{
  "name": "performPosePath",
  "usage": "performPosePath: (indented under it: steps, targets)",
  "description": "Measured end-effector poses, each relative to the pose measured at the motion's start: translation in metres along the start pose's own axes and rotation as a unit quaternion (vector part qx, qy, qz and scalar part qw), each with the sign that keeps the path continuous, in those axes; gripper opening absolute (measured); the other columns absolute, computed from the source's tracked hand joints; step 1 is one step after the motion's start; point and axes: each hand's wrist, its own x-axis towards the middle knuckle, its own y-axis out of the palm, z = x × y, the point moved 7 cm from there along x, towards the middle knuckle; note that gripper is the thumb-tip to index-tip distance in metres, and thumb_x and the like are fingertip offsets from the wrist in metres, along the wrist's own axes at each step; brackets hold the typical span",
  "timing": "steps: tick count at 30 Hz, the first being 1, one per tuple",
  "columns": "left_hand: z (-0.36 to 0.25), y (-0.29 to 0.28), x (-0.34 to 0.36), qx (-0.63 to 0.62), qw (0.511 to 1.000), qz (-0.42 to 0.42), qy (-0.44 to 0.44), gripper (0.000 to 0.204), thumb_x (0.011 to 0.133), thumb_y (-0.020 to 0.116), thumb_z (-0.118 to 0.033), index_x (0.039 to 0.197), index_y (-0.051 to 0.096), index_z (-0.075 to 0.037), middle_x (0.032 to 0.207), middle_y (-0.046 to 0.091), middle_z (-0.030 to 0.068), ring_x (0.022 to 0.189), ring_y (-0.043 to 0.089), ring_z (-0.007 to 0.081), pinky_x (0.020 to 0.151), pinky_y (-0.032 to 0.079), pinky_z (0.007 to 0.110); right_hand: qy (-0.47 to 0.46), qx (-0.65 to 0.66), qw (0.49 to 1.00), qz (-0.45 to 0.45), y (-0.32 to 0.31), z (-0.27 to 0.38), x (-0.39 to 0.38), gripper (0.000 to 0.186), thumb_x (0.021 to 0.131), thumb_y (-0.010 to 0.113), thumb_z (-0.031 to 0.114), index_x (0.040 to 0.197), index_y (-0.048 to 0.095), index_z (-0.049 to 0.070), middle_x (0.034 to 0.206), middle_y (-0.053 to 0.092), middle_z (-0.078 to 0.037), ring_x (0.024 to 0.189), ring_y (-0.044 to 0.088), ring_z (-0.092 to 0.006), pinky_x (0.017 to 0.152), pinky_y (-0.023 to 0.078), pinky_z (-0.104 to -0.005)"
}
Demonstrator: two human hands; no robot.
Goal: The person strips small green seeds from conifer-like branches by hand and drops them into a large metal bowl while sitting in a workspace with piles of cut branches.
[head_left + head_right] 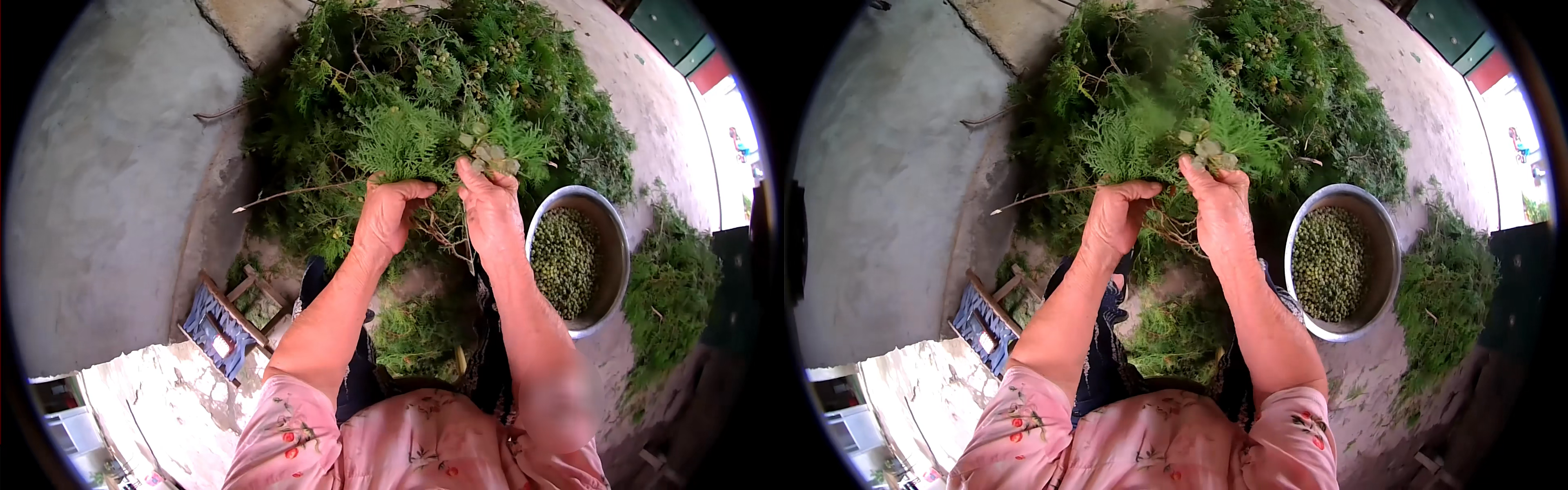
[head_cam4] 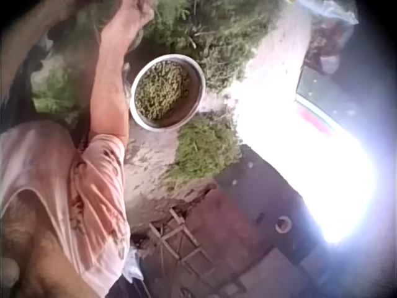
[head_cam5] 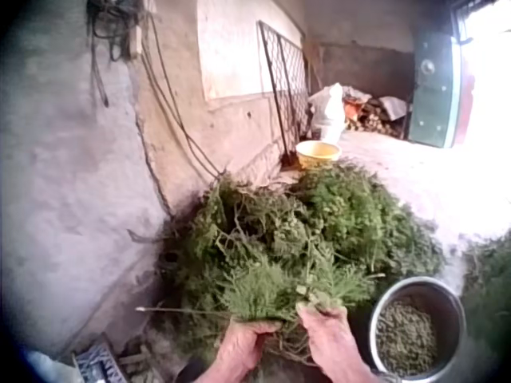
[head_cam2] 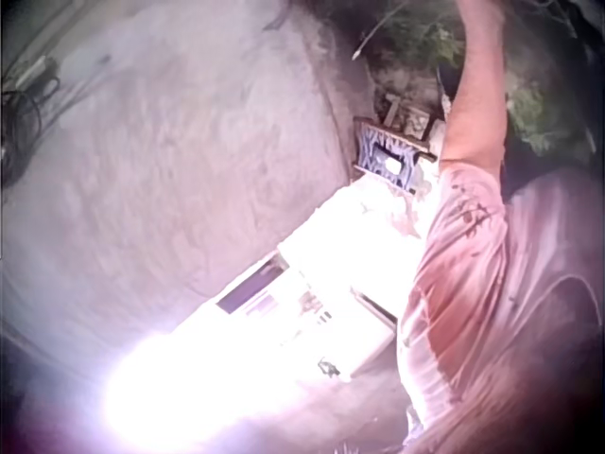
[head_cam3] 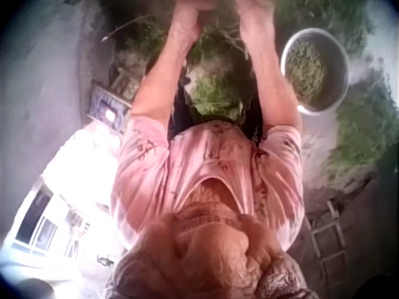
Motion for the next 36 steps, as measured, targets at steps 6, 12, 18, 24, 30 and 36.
performPosePath:
  steps: [6,12,18,24,30,36]
  targets:
    - [0.006,-0.013,0.009,-0.13,0.989,-0.066,-0.015,0.017,0.079,0.051,-0.005,0.091,0.056,0.007,0.089,0.057,0.0123,0.083,0.052,0.0217,0.074,0.042,0.034,0.076,0.084,0.993,-0.032,-0.011,-0.014,0.006,0.049,0.077,0.063,0.002,0.111,0.028,0.008,0.073,0.051,-0.005,0.059,0.047,-0.0136,0.058,0.043,-0.0293]
    - [-0.009,-0.002,0.019,-0.223,0.974,-0.013,0.032,0.016,0.083,0.052,-0.003,0.098,0.052,0.002,0.088,0.059,0.009,0.073,0.055,0.019,0.064,0.047,0.03,0.092,0.089,0.991,-0.028,-0.011,-0.02,0.008,0.028,0.076,0.065,0.004,0.097,0.047,0.008,0.072,0.053,-0.001,0.053,0.046,-0.0091,0.048,0.041,-0.0207]
    - [-0.011,0.017,0.004,-0.091,0.996,-0.014,0.002,0.018,0.072,0.066,-0.002,0.089,0.059,-0.003,0.09,0.06,0.0052,0.077,0.057,0.0154,0.067,0.048,0.027,0.05,0.042,0.998,0.004,-0.001,-0.012,0.006,0.01,0.077,0.061,0.0,0.082,0.056,0.006,0.081,0.061,-0.004,0.065,0.056,-0.0123,0.054,0.045,-0.0239]
    - [-0.001,0.009,0.014,-0.005,0.997,0.04,-0.065,0.032,0.063,0.07,-0.004,0.089,0.053,0.002,0.087,0.056,0.0077,0.08,0.056,0.0187,0.075,0.046,0.031,0.125,0.155,0.98,-0.027,0.001,-0.02,-0.012,0.02,0.088,0.044,0.022,0.097,0.053,0.007,0.09,0.059,-0.003,0.094,0.052,-0.0161,0.085,0.041,-0.0337]
    - [0.002,0.012,0.016,-0.012,1.0,0.008,0.002,0.061,0.067,0.072,-0.007,0.109,0.029,0.003,0.094,0.056,0.014,0.084,0.056,0.0183,0.073,0.048,0.031,0.009,0.065,0.997,0.051,-0.009,-0.019,-0.006,0.031,0.09,0.039,0.017,0.12,0.037,0.007,0.123,0.043,-0.009,0.108,0.045,-0.0204,0.092,0.038,-0.0335]
    - [-0.001,0.017,0.014,0.002,0.999,0.025,0.033,0.068,0.074,0.068,-0.014,0.122,0.025,0.006,0.102,0.055,0.0134,0.093,0.052,0.0161,0.081,0.044,0.027,-0.124,-0.163,0.978,-0.03,-0.002,0.035,0.011,0.023,0.08,0.054,-0.002,0.103,0.054,-0.002,0.086,0.059,-0.005,0.072,0.054,-0.0099,0.065,0.044,-0.0198]
